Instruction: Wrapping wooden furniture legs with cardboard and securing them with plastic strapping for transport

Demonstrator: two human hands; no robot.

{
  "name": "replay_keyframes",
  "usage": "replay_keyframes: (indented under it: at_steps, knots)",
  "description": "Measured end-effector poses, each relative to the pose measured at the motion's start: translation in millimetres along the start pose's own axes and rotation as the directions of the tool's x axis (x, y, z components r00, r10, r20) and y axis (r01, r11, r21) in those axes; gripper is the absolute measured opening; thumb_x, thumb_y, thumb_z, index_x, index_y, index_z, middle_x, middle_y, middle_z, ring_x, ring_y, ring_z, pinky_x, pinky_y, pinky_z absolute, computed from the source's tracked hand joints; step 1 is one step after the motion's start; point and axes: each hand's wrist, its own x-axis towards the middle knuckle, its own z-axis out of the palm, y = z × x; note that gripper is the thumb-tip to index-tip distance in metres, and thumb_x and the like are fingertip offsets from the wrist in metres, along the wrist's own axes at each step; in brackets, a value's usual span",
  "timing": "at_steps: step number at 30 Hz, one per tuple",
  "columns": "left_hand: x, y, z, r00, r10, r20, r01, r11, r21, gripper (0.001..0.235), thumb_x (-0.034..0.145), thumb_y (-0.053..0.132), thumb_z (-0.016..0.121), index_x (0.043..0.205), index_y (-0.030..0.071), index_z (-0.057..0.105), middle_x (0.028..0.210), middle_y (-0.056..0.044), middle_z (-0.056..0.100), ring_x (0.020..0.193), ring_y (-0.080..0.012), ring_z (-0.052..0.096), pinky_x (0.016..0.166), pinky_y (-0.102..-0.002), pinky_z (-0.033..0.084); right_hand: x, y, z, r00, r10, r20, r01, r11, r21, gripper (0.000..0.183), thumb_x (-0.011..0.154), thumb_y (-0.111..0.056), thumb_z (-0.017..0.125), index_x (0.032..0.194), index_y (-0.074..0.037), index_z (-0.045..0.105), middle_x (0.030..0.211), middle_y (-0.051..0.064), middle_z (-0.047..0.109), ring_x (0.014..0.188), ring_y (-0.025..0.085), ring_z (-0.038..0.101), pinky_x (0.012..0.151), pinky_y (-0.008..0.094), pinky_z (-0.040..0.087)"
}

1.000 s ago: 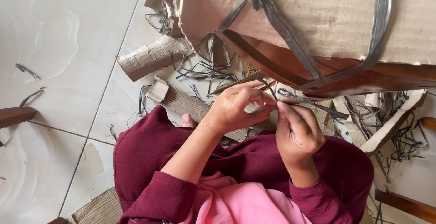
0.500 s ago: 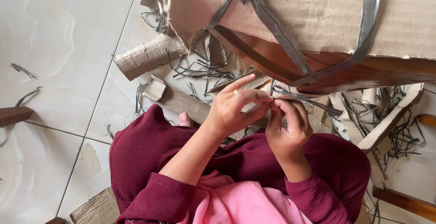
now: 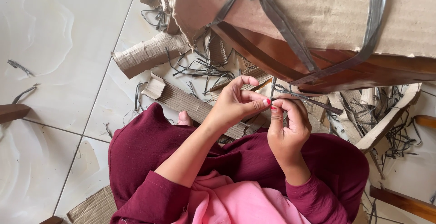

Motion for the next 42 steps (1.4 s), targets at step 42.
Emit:
replay_keyframes:
  at_steps: [42]
  knots:
    - [-5.5, 71.7, -37.3, 0.941, 0.290, 0.176, -0.339, 0.816, 0.469, 0.037, 0.092, 0.013, 0.073, 0.116, 0.008, 0.045, 0.099, -0.014, 0.073, 0.097, -0.0294, 0.072, 0.092, -0.047, 0.055, -0.5, 4.2, -43.7, 0.936, 0.265, 0.234, -0.261, 0.964, -0.045, 0.017, 0.095, -0.008, 0.084, 0.093, -0.005, 0.068, 0.070, 0.003, 0.065, 0.059, 0.012, 0.060, 0.057, 0.024, 0.048]
